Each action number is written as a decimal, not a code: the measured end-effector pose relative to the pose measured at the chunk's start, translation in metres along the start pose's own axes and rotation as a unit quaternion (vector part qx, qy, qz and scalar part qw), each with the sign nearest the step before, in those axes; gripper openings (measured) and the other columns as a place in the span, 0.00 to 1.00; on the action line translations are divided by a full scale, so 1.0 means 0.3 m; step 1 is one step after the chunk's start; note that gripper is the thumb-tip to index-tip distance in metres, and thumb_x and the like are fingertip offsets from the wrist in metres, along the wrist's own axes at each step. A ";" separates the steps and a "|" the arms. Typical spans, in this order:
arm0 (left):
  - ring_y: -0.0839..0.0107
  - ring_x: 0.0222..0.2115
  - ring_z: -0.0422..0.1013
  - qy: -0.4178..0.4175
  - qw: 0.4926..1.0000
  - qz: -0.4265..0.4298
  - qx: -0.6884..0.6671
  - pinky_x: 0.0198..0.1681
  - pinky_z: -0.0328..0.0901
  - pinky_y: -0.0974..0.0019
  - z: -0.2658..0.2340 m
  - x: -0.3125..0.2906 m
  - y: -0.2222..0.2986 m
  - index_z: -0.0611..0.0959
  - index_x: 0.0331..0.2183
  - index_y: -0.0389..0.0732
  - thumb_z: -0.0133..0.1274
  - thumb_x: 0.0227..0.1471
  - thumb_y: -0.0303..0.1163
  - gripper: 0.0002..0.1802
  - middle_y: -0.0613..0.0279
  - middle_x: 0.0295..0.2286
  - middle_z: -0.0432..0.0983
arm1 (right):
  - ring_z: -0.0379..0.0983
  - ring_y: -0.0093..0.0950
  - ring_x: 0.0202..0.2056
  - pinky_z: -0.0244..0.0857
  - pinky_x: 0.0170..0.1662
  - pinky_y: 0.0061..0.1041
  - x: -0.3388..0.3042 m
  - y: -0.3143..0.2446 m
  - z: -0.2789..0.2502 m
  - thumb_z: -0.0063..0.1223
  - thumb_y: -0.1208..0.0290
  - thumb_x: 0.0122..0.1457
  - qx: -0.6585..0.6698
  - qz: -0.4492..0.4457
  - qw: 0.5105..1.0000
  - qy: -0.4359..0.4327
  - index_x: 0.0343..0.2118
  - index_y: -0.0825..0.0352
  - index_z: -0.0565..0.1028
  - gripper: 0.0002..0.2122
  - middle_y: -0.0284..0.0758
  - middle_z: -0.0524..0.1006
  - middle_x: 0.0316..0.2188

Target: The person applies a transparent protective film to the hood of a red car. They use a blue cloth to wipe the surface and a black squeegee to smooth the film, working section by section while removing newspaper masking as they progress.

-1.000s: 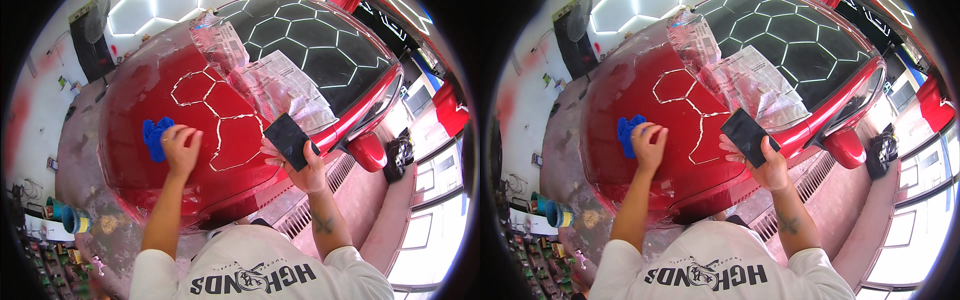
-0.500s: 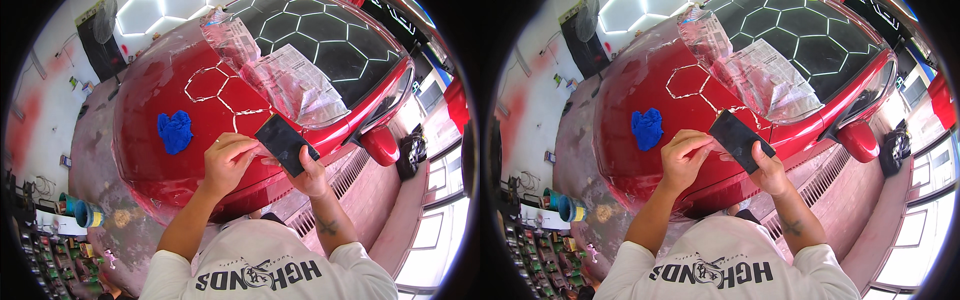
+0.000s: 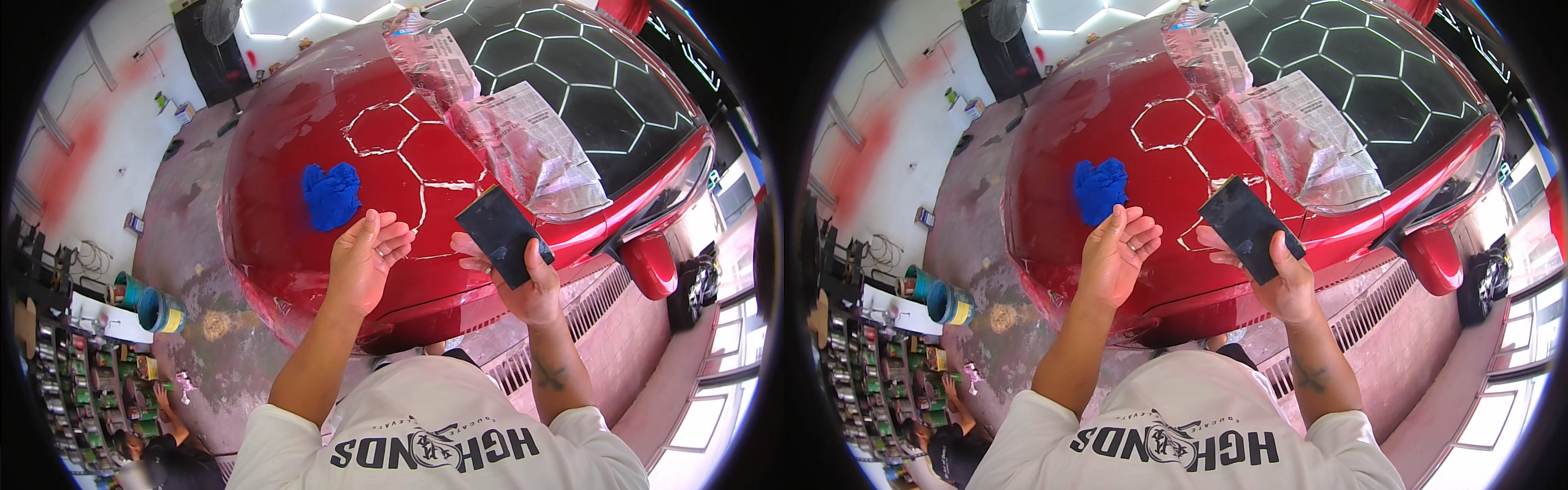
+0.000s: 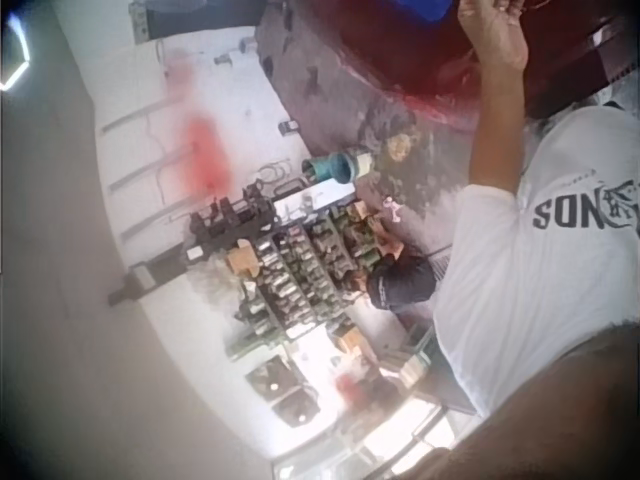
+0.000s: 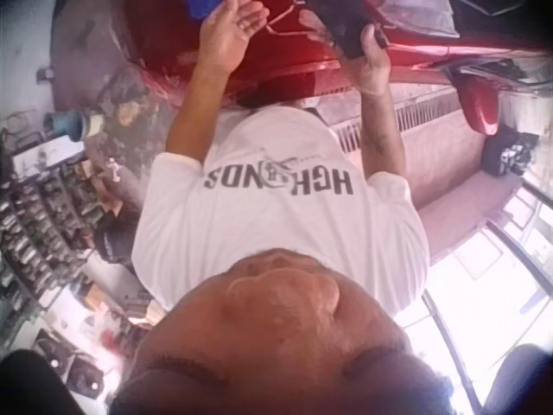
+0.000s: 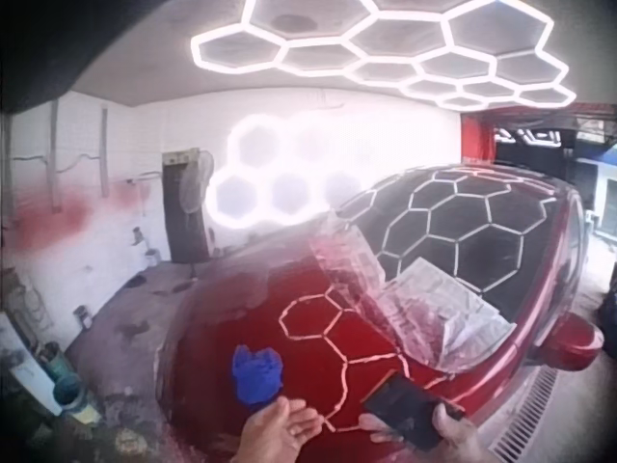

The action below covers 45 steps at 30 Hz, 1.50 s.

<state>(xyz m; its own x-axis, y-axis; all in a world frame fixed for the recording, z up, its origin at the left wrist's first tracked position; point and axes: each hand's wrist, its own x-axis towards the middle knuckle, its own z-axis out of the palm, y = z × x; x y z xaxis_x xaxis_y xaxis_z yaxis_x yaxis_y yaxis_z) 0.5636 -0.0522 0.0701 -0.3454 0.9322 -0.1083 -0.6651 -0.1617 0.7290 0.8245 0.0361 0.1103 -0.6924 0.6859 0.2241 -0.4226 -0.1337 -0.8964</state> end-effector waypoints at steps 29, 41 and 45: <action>0.46 0.71 0.62 0.135 0.567 0.278 0.763 0.73 0.59 0.44 -0.408 0.490 0.115 0.75 0.70 0.51 0.79 0.46 0.53 0.54 0.45 0.71 0.65 | 0.83 0.27 0.41 0.82 0.53 0.32 -0.335 -0.207 -0.337 0.63 0.83 0.66 -0.087 -0.081 0.893 0.434 0.42 0.68 0.76 0.07 0.36 0.82 0.41; 0.48 0.61 0.73 -0.250 0.578 0.395 0.669 0.65 0.65 0.32 0.259 0.568 -0.415 0.89 0.56 0.56 0.77 0.45 0.48 0.35 0.56 0.56 0.81 | 0.74 0.35 0.65 0.84 0.58 0.44 -0.407 -0.106 -0.364 0.41 0.82 0.75 -0.098 -0.028 0.892 0.440 0.75 0.65 0.64 0.26 0.42 0.73 0.66; 0.34 0.73 0.54 -0.233 0.565 0.309 0.729 0.69 0.53 0.16 0.303 0.450 -0.391 0.85 0.60 0.59 0.79 0.40 0.56 0.45 0.50 0.70 0.66 | 0.70 0.34 0.70 0.77 0.65 0.40 -0.351 -0.137 -0.378 0.39 0.81 0.76 -0.193 -0.048 0.889 0.412 0.77 0.67 0.62 0.27 0.42 0.70 0.71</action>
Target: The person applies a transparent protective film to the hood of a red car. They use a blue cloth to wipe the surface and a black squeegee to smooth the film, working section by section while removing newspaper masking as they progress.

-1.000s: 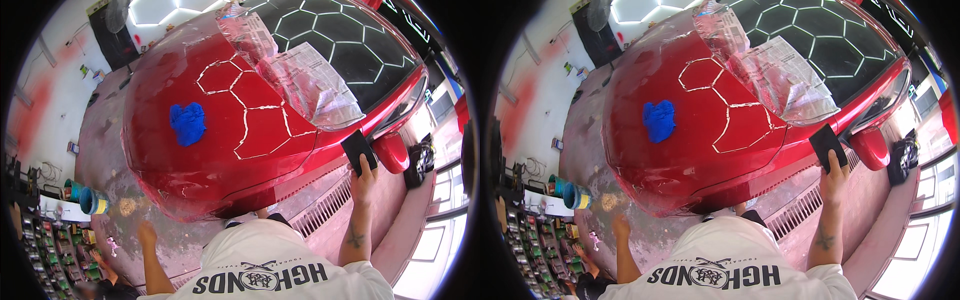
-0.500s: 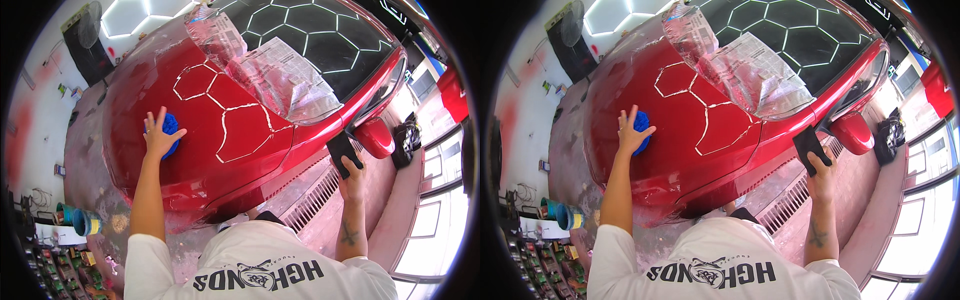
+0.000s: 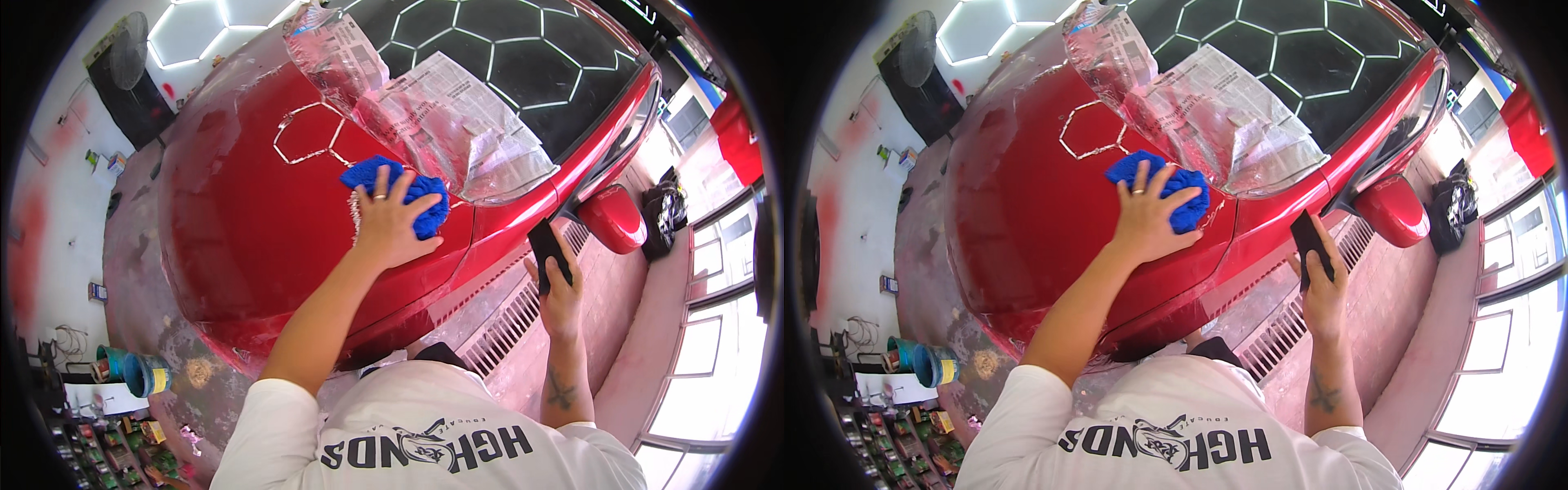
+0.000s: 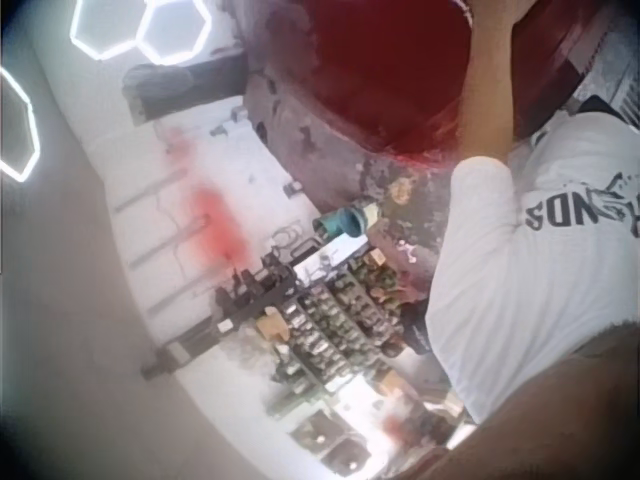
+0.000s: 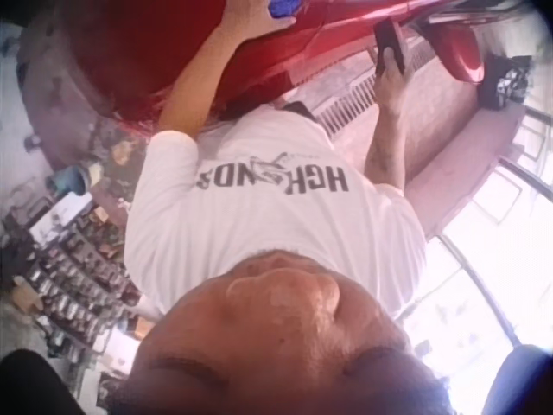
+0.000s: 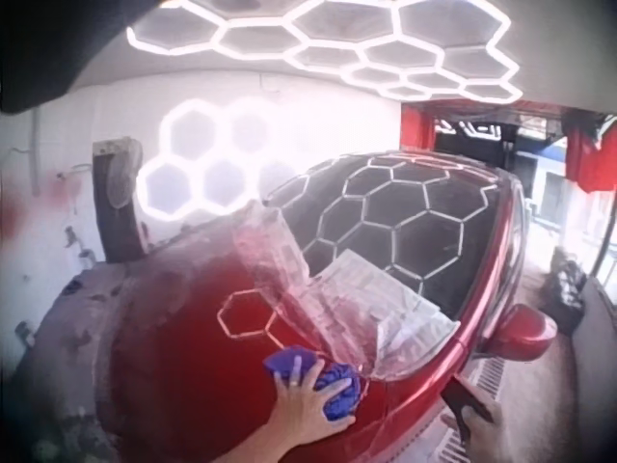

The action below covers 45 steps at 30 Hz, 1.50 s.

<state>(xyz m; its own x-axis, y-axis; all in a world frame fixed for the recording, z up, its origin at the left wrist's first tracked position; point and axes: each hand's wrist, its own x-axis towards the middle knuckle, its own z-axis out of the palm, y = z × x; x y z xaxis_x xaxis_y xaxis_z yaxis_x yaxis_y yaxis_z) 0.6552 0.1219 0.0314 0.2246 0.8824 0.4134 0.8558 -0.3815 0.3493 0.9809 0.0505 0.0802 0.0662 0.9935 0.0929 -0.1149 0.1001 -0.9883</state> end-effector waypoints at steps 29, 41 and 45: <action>0.40 0.56 0.74 0.212 0.850 -0.454 0.163 0.58 0.71 0.37 -0.247 -0.344 -0.957 0.89 0.47 0.55 0.69 0.56 0.61 0.26 0.51 0.54 0.79 | 0.52 0.45 0.80 0.43 0.80 0.54 0.226 0.181 0.298 0.47 0.59 0.78 -0.637 -0.306 0.562 -0.429 0.78 0.58 0.63 0.28 0.45 0.60 0.79; 0.41 0.62 0.69 0.264 0.774 -0.558 0.139 0.64 0.64 0.36 -0.276 -0.178 -1.042 0.89 0.51 0.56 0.69 0.56 0.60 0.27 0.50 0.58 0.76 | 0.54 0.47 0.79 0.45 0.80 0.52 0.720 0.386 0.997 0.41 0.55 0.80 -0.633 -0.365 0.565 -0.384 0.77 0.61 0.63 0.28 0.48 0.61 0.78; 0.41 0.61 0.69 0.273 0.788 -0.533 0.141 0.64 0.65 0.38 -0.266 -0.190 -1.039 0.89 0.49 0.54 0.71 0.55 0.57 0.25 0.51 0.58 0.76 | 0.53 0.47 0.79 0.46 0.80 0.51 0.971 0.476 1.287 0.37 0.53 0.81 -0.647 -0.339 0.578 -0.364 0.77 0.60 0.62 0.28 0.47 0.60 0.79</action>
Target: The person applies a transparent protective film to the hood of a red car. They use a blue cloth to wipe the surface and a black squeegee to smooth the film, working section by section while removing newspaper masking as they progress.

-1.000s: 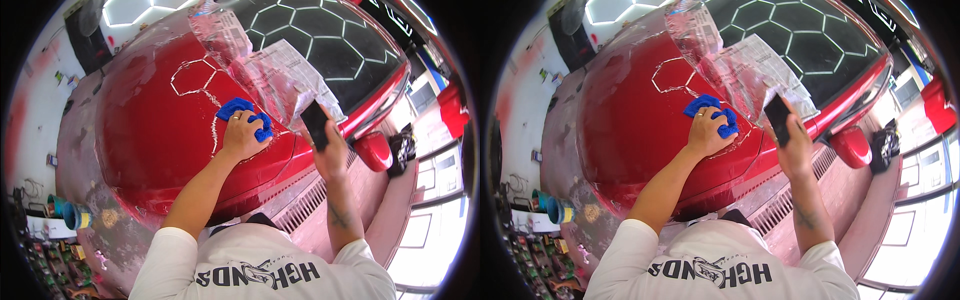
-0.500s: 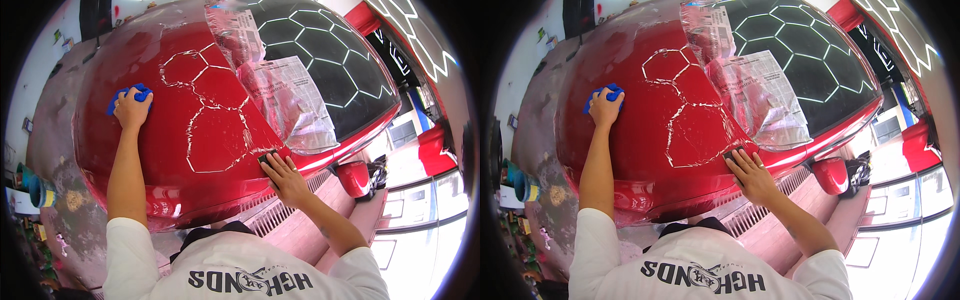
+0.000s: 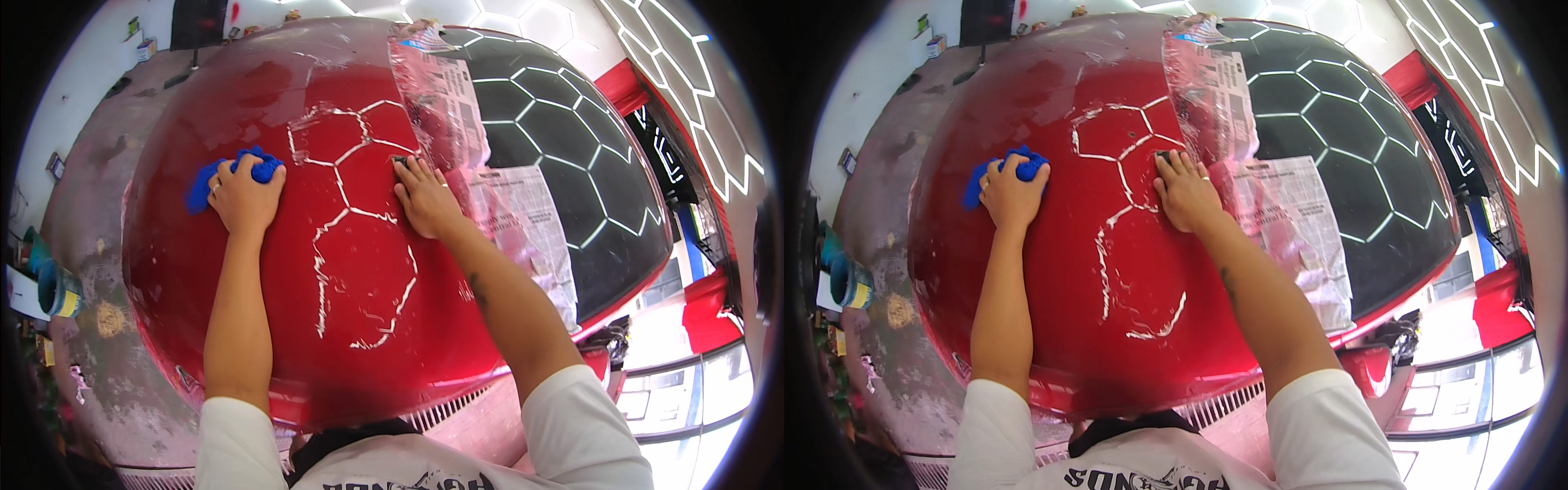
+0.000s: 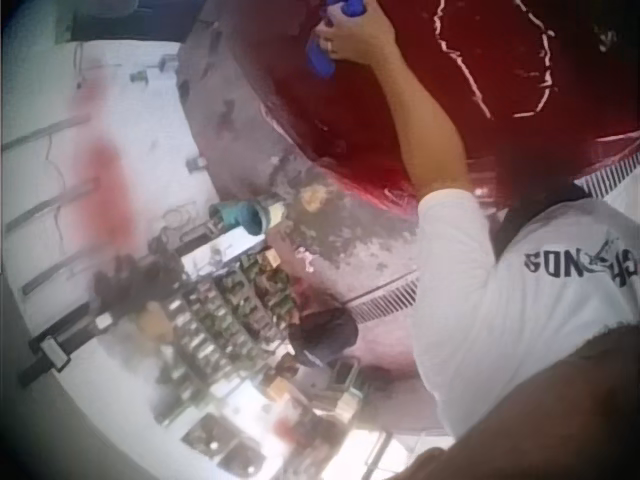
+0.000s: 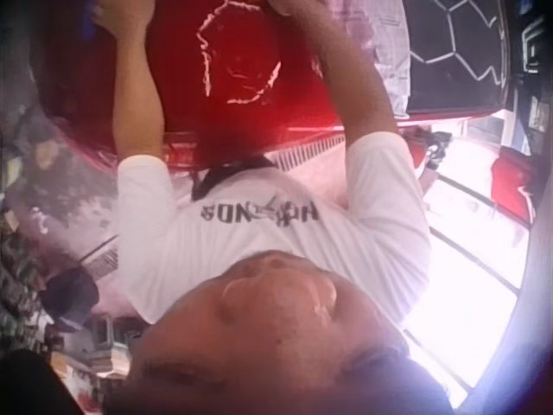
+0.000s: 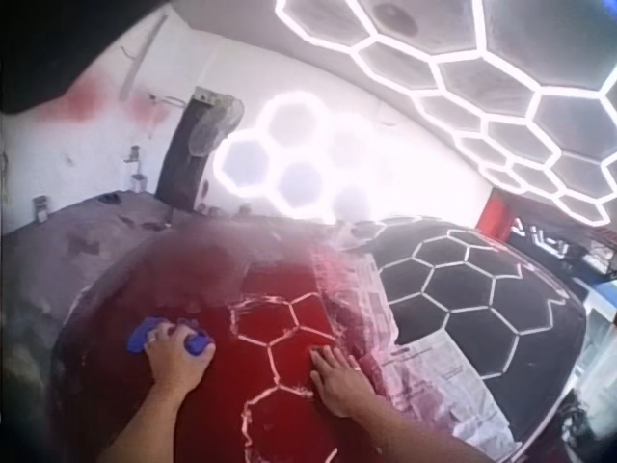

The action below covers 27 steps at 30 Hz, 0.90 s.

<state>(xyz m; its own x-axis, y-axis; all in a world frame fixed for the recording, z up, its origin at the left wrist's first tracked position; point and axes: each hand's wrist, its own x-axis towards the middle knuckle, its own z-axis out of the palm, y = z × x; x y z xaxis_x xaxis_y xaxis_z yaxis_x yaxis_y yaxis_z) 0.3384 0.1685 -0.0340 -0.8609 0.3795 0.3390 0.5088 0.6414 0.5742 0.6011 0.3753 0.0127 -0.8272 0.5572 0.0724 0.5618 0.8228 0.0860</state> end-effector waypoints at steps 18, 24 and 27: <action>0.44 0.59 0.70 0.044 0.999 0.027 -0.018 0.63 0.65 0.40 0.030 0.013 -0.024 0.89 0.44 0.50 0.76 0.50 0.49 0.23 0.51 0.54 0.77 | 0.67 0.53 0.71 0.58 0.76 0.48 1.292 0.307 0.141 0.32 0.53 0.80 0.051 -0.003 0.999 0.000 0.72 0.68 0.70 0.28 0.52 0.71 0.71; 0.42 0.57 0.72 0.052 0.998 0.029 -0.005 0.61 0.67 0.41 0.057 0.011 -0.008 0.90 0.45 0.51 0.76 0.50 0.50 0.23 0.49 0.54 0.78 | 0.63 0.53 0.74 0.58 0.75 0.52 1.042 0.241 0.118 0.32 0.55 0.80 0.004 0.002 1.000 0.016 0.72 0.66 0.69 0.27 0.49 0.69 0.73; 0.41 0.59 0.72 0.034 0.999 0.033 -0.007 0.61 0.68 0.39 0.084 0.019 0.021 0.90 0.46 0.54 0.74 0.51 0.53 0.23 0.48 0.55 0.78 | 0.60 0.51 0.76 0.56 0.76 0.53 0.700 0.208 0.094 0.34 0.54 0.81 0.021 -0.002 1.000 0.019 0.73 0.66 0.67 0.27 0.49 0.66 0.74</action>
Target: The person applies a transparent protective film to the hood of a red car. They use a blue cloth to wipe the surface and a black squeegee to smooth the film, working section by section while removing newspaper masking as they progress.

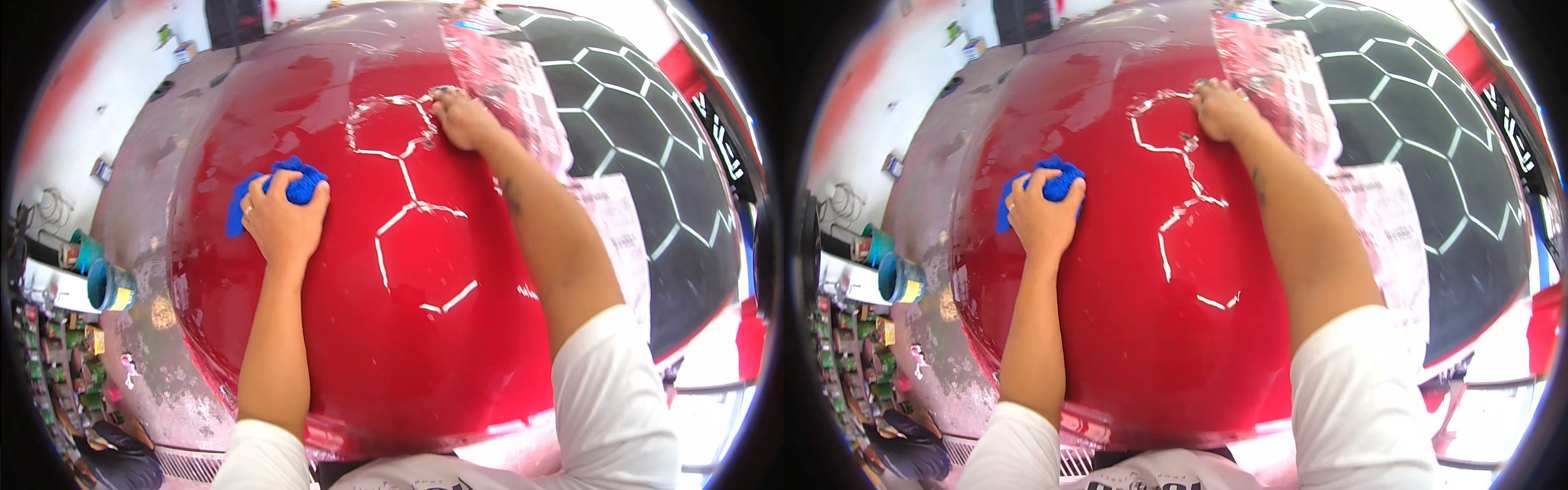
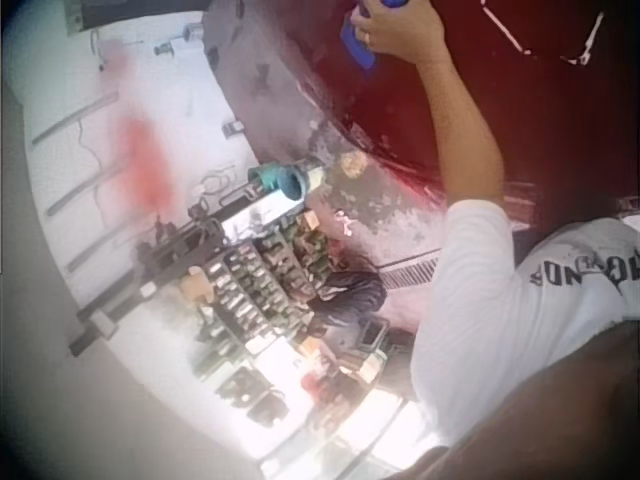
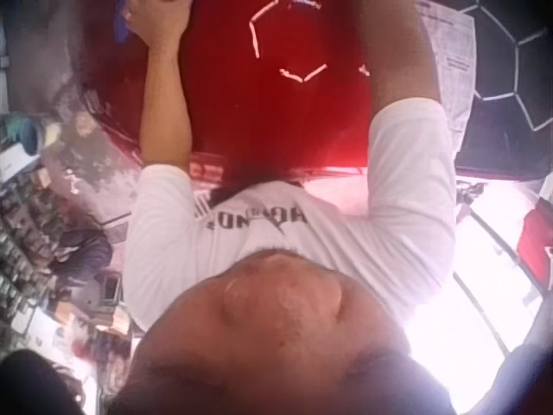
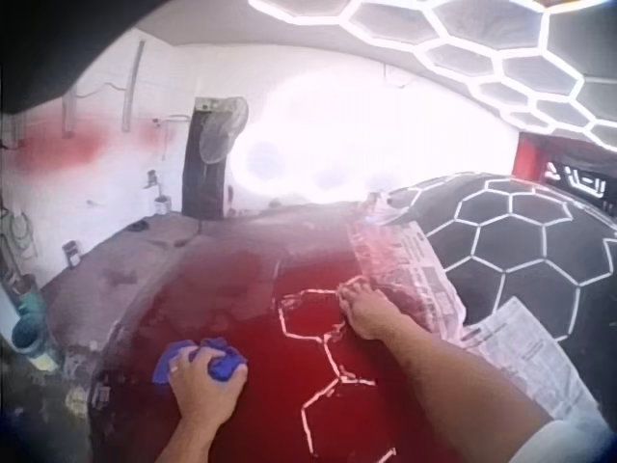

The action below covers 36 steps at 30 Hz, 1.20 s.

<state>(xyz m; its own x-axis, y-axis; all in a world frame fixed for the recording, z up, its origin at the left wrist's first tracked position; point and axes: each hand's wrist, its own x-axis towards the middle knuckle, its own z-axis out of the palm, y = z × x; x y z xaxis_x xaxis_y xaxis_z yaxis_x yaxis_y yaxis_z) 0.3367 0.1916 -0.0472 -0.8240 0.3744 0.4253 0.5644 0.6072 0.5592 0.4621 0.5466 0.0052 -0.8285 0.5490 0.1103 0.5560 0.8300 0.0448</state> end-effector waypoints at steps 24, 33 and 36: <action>0.44 0.63 0.67 -0.046 0.998 -0.030 -0.003 0.66 0.61 0.37 -0.060 -0.003 -0.008 0.89 0.49 0.56 0.72 0.54 0.54 0.24 0.55 0.58 0.75 | 0.53 0.48 0.79 0.43 0.81 0.51 -0.728 -0.183 -0.152 0.36 0.54 0.82 -0.010 -0.006 1.000 -0.025 0.76 0.61 0.64 0.27 0.48 0.60 0.79; 0.44 0.59 0.71 -0.013 1.000 -0.020 0.006 0.62 0.67 0.41 -0.020 -0.011 -0.018 0.89 0.47 0.53 0.76 0.51 0.49 0.24 0.55 0.57 0.77 | 0.59 0.48 0.77 0.50 0.78 0.56 0.150 0.063 0.042 0.31 0.50 0.81 0.012 -0.028 1.000 0.006 0.75 0.61 0.66 0.29 0.48 0.65 0.76; 0.45 0.58 0.72 0.007 1.000 -0.011 -0.009 0.61 0.67 0.42 -0.028 -0.006 -0.024 0.89 0.44 0.51 0.77 0.49 0.46 0.23 0.53 0.54 0.78 | 0.66 0.49 0.73 0.57 0.75 0.54 0.440 0.136 0.084 0.31 0.48 0.80 -0.014 -0.035 0.999 0.021 0.72 0.62 0.70 0.30 0.47 0.70 0.73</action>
<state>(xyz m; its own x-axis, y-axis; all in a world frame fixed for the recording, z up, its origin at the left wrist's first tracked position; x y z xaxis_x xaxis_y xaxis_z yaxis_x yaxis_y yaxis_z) 0.3344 0.1806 -0.0460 -0.8352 0.3521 0.4224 0.5477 0.6020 0.5811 0.3737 0.6553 -0.0035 -0.8618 0.4856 0.1470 0.4998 0.8622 0.0819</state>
